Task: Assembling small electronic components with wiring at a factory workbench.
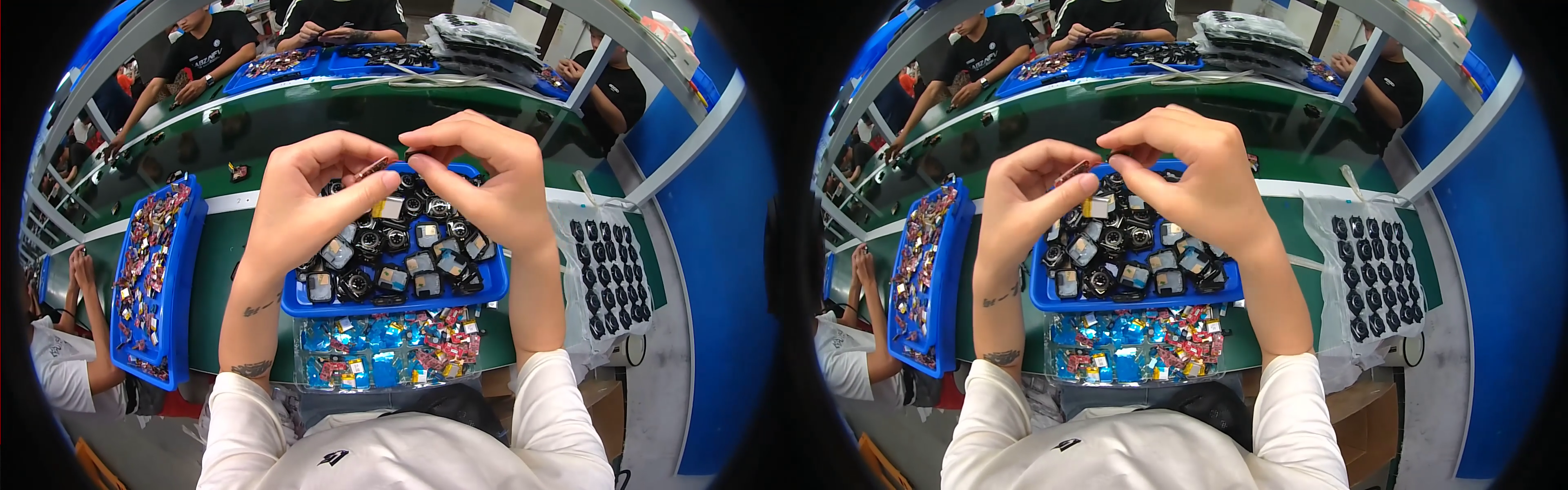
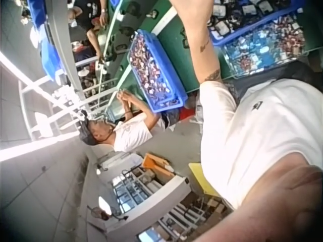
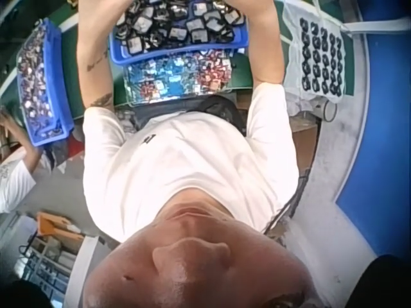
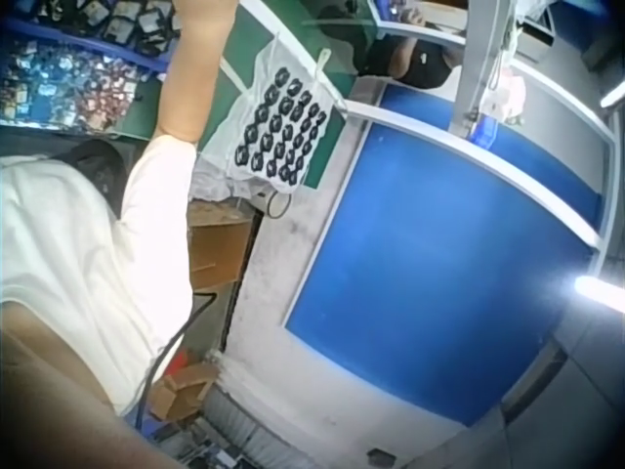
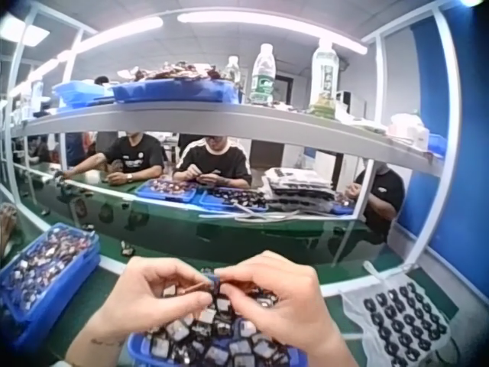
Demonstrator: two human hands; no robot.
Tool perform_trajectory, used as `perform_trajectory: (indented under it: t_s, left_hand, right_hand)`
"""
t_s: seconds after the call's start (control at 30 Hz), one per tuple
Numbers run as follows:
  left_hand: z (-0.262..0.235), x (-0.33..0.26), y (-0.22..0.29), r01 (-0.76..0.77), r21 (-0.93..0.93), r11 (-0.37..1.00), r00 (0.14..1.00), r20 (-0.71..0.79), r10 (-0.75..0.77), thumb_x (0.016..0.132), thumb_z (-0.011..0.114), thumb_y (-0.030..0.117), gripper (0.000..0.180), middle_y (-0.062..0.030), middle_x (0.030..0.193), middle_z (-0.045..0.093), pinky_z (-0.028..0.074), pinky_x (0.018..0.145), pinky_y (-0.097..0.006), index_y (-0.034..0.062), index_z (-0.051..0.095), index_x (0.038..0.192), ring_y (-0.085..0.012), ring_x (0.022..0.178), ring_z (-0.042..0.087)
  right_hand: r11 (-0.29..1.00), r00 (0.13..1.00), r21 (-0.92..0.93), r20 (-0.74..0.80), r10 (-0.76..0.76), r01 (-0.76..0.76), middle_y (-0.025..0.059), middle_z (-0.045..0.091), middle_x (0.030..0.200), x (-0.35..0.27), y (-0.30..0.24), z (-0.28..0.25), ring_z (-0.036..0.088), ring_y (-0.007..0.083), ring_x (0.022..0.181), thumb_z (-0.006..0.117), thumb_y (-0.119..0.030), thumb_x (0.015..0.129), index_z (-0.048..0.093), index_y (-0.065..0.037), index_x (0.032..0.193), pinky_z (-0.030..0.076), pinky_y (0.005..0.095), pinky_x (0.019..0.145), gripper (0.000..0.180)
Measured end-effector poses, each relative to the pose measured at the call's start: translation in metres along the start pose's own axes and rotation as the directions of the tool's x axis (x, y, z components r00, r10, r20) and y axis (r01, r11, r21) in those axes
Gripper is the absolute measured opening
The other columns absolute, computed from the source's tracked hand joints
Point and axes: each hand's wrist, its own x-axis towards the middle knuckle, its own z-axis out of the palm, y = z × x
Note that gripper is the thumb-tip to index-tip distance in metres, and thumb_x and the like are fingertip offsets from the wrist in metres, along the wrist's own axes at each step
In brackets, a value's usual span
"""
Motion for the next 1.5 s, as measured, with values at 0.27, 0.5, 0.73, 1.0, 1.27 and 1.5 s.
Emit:
perform_trajectory:
  t_s: [0.27,0.5,0.73,1.0,1.27,1.5]
  left_hand:
    - [-0.002,0.000,0.003,0.042,0.048,0.998,0.999,-0.028,-0.041,0.081,0.070,0.008,0.015,-0.0009,0.073,0.063,0.044,0.057,-0.018,-0.0039,0.066,0.088,-0.0044,0.067,0.057]
    - [0.000,-0.001,0.001,0.043,-0.087,0.995,0.999,-0.004,-0.043,0.083,0.069,0.008,0.014,-0.0013,0.076,0.064,0.046,0.060,-0.018,-0.0032,0.067,0.090,-0.0046,0.068,0.058]
    - [-0.003,0.000,-0.003,0.067,-0.056,0.996,0.998,-0.003,-0.067,0.083,0.069,0.009,0.013,-0.0009,0.078,0.065,0.046,0.061,-0.018,-0.0013,0.068,0.090,-0.0038,0.069,0.057]
    - [-0.007,0.005,-0.005,0.084,-0.096,0.992,0.993,0.095,-0.075,0.084,0.068,0.011,0.014,0.0009,0.078,0.063,0.044,0.061,-0.017,-0.0010,0.066,0.090,-0.0030,0.070,0.055]
    - [-0.003,0.006,-0.011,0.079,-0.044,0.996,0.994,-0.069,-0.082,0.083,0.069,0.013,0.014,0.0027,0.074,0.061,0.039,0.055,-0.016,-0.0005,0.066,0.087,-0.0009,0.064,0.051]
    - [0.002,0.003,-0.009,0.043,0.040,0.998,0.986,-0.163,-0.036,0.083,0.068,0.012,0.013,0.0048,0.068,0.058,0.034,0.051,-0.015,-0.0004,0.067,0.083,0.0012,0.060,0.047]
  right_hand:
    - [0.977,0.990,-0.168,-0.036,-0.139,0.131,0.0079,0.068,0.079,-0.001,0.000,0.001,0.065,0.0138,0.071,0.071,0.002,0.072,0.069,-0.001,0.088,0.054,0.0236,0.064,0.016]
    - [0.941,0.983,0.296,-0.027,0.179,-0.163,0.0085,0.068,0.084,-0.001,-0.003,-0.002,0.066,0.0122,0.079,0.067,0.004,0.077,0.069,0.003,0.088,0.054,0.0233,0.072,0.011]
    - [0.892,0.976,0.396,0.092,0.197,-0.217,0.0078,0.068,0.083,-0.002,0.004,-0.005,0.065,0.0119,0.077,0.066,0.004,0.078,0.068,0.003,0.087,0.053,0.0231,0.072,0.009]
    - [0.885,0.977,0.414,0.094,0.190,-0.212,0.0074,0.067,0.082,0.000,0.015,0.000,0.065,0.0112,0.077,0.067,0.003,0.078,0.067,0.003,0.088,0.053,0.0225,0.071,0.009]
    - [0.895,0.965,0.363,0.060,0.254,-0.258,0.0081,0.067,0.088,-0.001,0.006,0.005,0.065,0.0114,0.080,0.065,-0.001,0.081,0.066,0.002,0.095,0.053,0.0225,0.072,0.015]
    - [0.915,0.982,0.361,0.010,0.191,-0.181,0.0076,0.067,0.090,-0.003,0.010,0.013,0.064,0.0121,0.082,0.061,-0.002,0.082,0.066,0.002,0.098,0.052,0.0238,0.072,0.017]
